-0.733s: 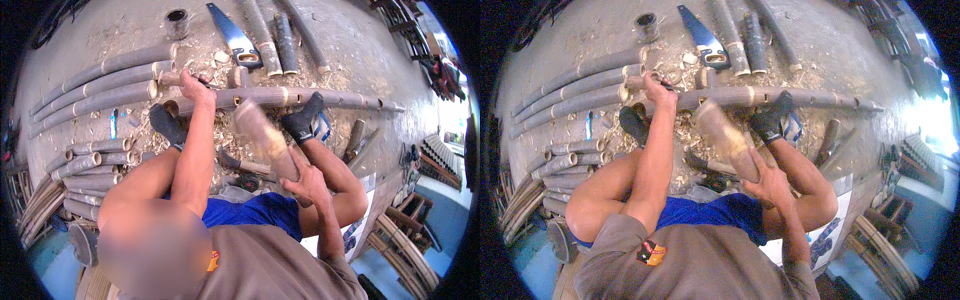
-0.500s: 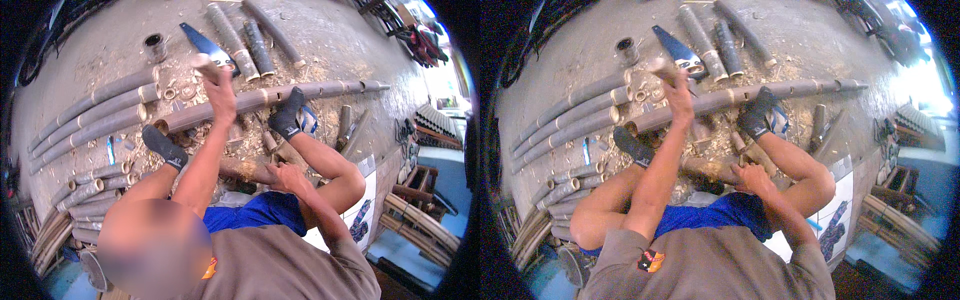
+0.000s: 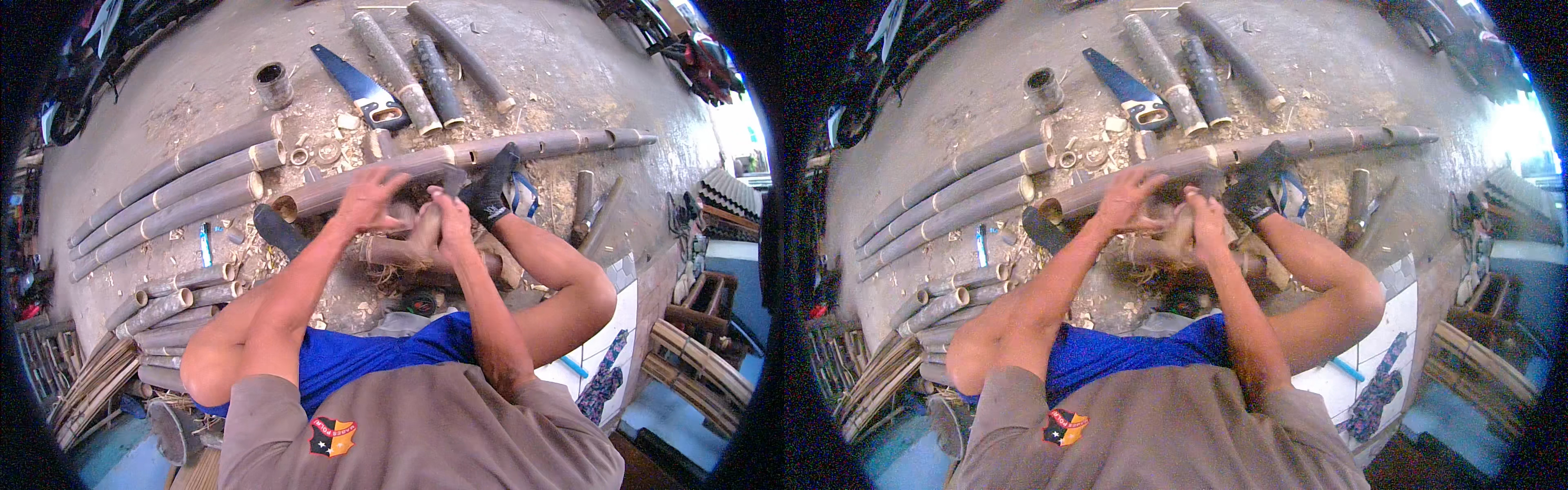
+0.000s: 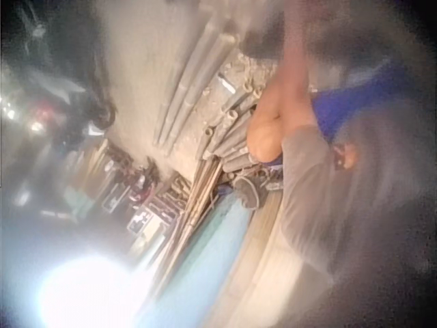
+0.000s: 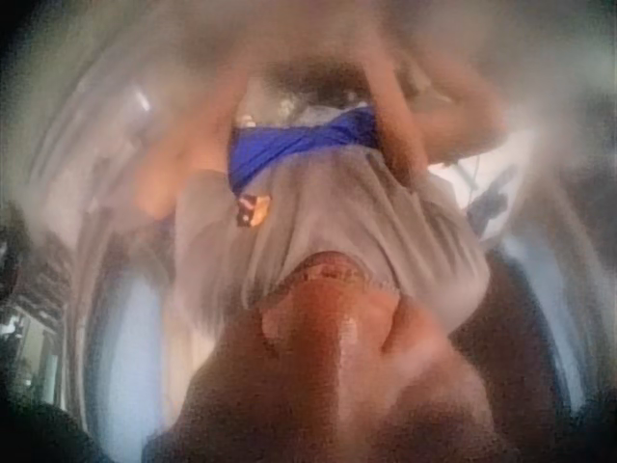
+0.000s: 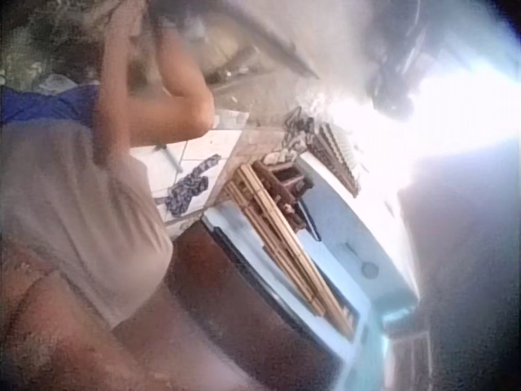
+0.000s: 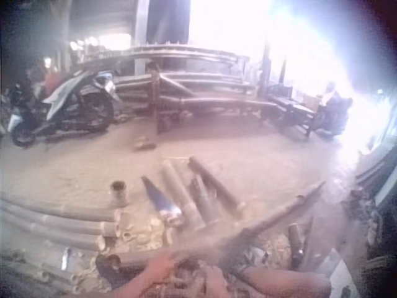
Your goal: The person sits on the floor and uses a chisel and mallet to carve notches into a long bamboo pole. They repeatedly strike the chisel to remove material, rotate the pole, and inspect the carved sections.
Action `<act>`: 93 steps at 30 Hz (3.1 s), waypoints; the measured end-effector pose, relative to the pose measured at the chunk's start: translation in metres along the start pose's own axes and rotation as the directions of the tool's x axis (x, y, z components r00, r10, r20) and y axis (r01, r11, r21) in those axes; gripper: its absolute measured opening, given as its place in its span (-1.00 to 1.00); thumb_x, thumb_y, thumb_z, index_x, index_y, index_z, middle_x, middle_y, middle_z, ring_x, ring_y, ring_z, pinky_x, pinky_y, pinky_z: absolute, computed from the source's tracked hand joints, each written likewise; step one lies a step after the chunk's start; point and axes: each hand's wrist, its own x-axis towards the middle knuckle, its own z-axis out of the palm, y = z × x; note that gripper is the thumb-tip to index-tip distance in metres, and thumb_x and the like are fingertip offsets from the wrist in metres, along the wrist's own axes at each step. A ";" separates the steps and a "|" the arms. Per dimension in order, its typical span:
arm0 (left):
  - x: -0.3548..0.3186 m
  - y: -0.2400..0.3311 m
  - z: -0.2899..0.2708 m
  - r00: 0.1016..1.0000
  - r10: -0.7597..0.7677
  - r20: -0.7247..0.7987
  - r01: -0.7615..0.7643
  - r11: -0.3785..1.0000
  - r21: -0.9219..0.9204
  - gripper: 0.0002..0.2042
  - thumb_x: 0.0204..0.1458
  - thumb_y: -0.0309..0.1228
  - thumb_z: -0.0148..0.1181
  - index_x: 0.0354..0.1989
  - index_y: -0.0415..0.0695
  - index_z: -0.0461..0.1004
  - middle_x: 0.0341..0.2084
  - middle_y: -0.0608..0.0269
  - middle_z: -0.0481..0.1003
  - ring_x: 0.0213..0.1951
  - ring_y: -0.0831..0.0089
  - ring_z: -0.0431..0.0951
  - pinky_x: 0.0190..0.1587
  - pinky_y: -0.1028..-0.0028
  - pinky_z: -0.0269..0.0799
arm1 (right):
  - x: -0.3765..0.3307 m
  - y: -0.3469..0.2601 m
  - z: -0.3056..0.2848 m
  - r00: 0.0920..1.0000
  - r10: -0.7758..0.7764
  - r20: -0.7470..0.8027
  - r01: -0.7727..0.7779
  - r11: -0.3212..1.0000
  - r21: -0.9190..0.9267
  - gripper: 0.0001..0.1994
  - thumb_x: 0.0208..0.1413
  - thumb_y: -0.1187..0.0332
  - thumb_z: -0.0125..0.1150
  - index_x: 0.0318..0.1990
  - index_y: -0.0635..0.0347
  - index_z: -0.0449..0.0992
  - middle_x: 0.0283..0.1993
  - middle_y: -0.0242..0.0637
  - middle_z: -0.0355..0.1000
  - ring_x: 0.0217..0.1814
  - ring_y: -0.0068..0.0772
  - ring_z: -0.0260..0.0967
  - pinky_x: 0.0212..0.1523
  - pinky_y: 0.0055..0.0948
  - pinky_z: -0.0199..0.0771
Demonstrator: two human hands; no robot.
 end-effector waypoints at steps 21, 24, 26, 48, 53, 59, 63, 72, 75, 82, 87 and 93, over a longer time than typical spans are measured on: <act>-0.038 -0.098 -0.021 0.769 -0.512 0.384 0.480 0.858 0.183 -0.17 -0.33 0.00 0.58 0.21 0.07 0.37 -0.16 -0.08 0.57 -0.03 -0.07 0.57 -0.01 0.05 0.51 | 0.048 0.078 0.051 0.954 -0.199 0.226 0.257 0.143 -0.956 -0.69 0.19 0.28 0.14 -0.09 0.40 0.42 -0.37 0.22 0.53 -0.26 0.29 0.53 -0.21 0.10 0.53; -0.037 -0.101 -0.021 0.785 -0.500 0.366 0.469 0.865 0.177 -0.17 -0.34 0.01 0.58 0.20 0.08 0.39 -0.17 -0.08 0.57 -0.04 -0.07 0.57 -0.01 0.06 0.52 | 0.047 0.085 0.045 0.882 -0.335 0.331 0.385 0.110 -0.916 -0.66 0.19 0.30 0.18 -0.04 0.41 0.39 -0.36 0.24 0.53 -0.25 0.35 0.51 -0.20 0.14 0.54; -0.039 -0.102 -0.020 0.780 -0.508 0.364 0.476 0.861 0.180 -0.17 -0.35 0.02 0.58 0.19 0.09 0.40 -0.17 -0.09 0.58 -0.04 -0.08 0.58 0.00 0.05 0.52 | 0.043 0.078 0.048 0.900 -0.274 0.338 0.380 0.119 -0.917 -0.73 0.18 0.29 0.16 -0.17 0.37 0.39 -0.38 0.23 0.52 -0.25 0.32 0.53 -0.19 0.15 0.54; -0.040 -0.109 -0.011 0.729 -0.565 0.387 0.534 0.823 0.194 -0.08 -0.38 0.10 0.56 0.28 0.09 0.38 -0.07 -0.03 0.57 0.05 -0.03 0.54 0.06 0.07 0.49 | 0.057 0.062 0.066 0.999 0.040 0.037 0.005 0.601 -0.799 -0.51 0.23 0.06 0.09 -0.13 0.47 0.56 -0.26 0.27 0.54 -0.12 0.32 0.53 -0.05 0.10 0.47; -0.017 -0.095 -0.015 0.692 -0.574 0.438 0.555 0.811 0.186 -0.10 -0.41 0.12 0.59 0.21 0.09 0.40 -0.08 -0.04 0.57 0.03 -0.03 0.56 0.05 0.06 0.49 | 0.076 0.061 0.046 0.969 -0.132 0.206 0.240 0.337 -0.911 -0.58 0.20 0.15 0.10 -0.26 0.48 0.53 -0.29 0.35 0.52 -0.14 0.38 0.53 -0.06 0.12 0.56; -0.039 -0.118 -0.002 0.740 -0.535 0.407 0.513 0.841 0.172 -0.15 -0.40 0.13 0.58 0.14 0.05 0.41 -0.10 -0.09 0.57 -0.02 -0.05 0.58 0.00 0.05 0.52 | 0.037 0.018 0.081 0.964 -0.068 0.256 0.261 0.081 -0.962 -0.66 0.18 0.20 0.09 -0.31 0.39 0.54 -0.31 0.30 0.55 -0.22 0.36 0.56 -0.14 0.09 0.62; -0.024 -0.096 -0.012 0.715 -0.562 0.415 0.517 0.825 0.227 -0.15 -0.37 0.14 0.55 0.15 0.03 0.40 -0.08 -0.09 0.56 -0.02 -0.04 0.59 0.00 0.06 0.53 | 0.048 0.024 0.068 0.981 -0.063 0.185 0.193 0.176 -0.965 -0.62 0.19 0.14 0.09 -0.32 0.37 0.58 -0.27 0.28 0.56 -0.15 0.22 0.59 -0.06 0.08 0.57; -0.023 -0.099 -0.004 0.760 -0.513 0.400 0.481 0.857 0.184 -0.12 -0.39 0.18 0.55 0.15 0.01 0.41 -0.08 -0.10 0.58 -0.03 -0.08 0.60 -0.02 0.04 0.53 | 0.062 0.092 0.055 0.952 -0.279 0.124 0.199 0.262 -0.944 -0.63 0.28 0.11 0.15 -0.14 0.35 0.49 -0.52 -0.11 0.46 -0.50 -0.11 0.47 -0.41 -0.12 0.51; -0.041 -0.118 -0.004 0.747 -0.530 0.401 0.489 0.847 0.209 -0.11 -0.37 0.17 0.54 0.18 0.01 0.38 -0.07 -0.12 0.58 -0.02 -0.09 0.60 -0.03 0.04 0.53 | 0.022 0.047 0.074 0.991 -0.131 -0.014 0.085 0.719 -0.690 -0.62 0.28 0.08 0.09 -0.19 0.32 0.49 -0.39 0.06 0.52 -0.31 0.12 0.53 -0.22 0.02 0.52; -0.041 -0.130 -0.002 0.827 -0.349 0.442 0.378 0.926 0.023 0.08 -0.40 0.10 0.58 0.39 0.02 0.18 0.04 -0.14 0.54 0.07 -0.12 0.55 0.08 0.07 0.48 | -0.022 0.065 -0.002 0.975 -0.221 0.037 0.144 0.493 -0.858 -0.58 0.24 0.09 0.10 -0.02 0.32 0.48 -0.16 0.22 0.56 -0.08 0.28 0.54 -0.08 0.09 0.52; -0.031 -0.094 -0.018 0.761 -0.436 0.481 0.387 0.900 0.202 0.12 -0.43 -0.12 0.61 0.43 0.03 0.11 0.03 -0.16 0.49 0.07 -0.16 0.51 0.09 -0.01 0.43 | -0.038 0.059 -0.039 0.997 -0.051 0.061 0.068 0.149 -0.986 -0.53 0.21 0.04 0.13 0.00 0.34 0.45 -0.15 0.24 0.56 -0.07 0.25 0.55 -0.03 0.10 0.55; -0.034 -0.061 -0.079 0.910 -0.392 0.138 0.296 0.846 0.444 0.00 -0.41 -0.19 0.58 0.35 0.05 0.22 -0.03 0.01 0.39 0.09 0.01 0.40 0.10 0.03 0.35 | -0.047 0.045 -0.036 0.985 -0.118 0.123 0.131 0.062 -0.989 -0.53 0.14 0.02 0.21 -0.08 0.32 0.50 -0.21 0.18 0.58 -0.09 0.17 0.58 -0.04 0.08 0.58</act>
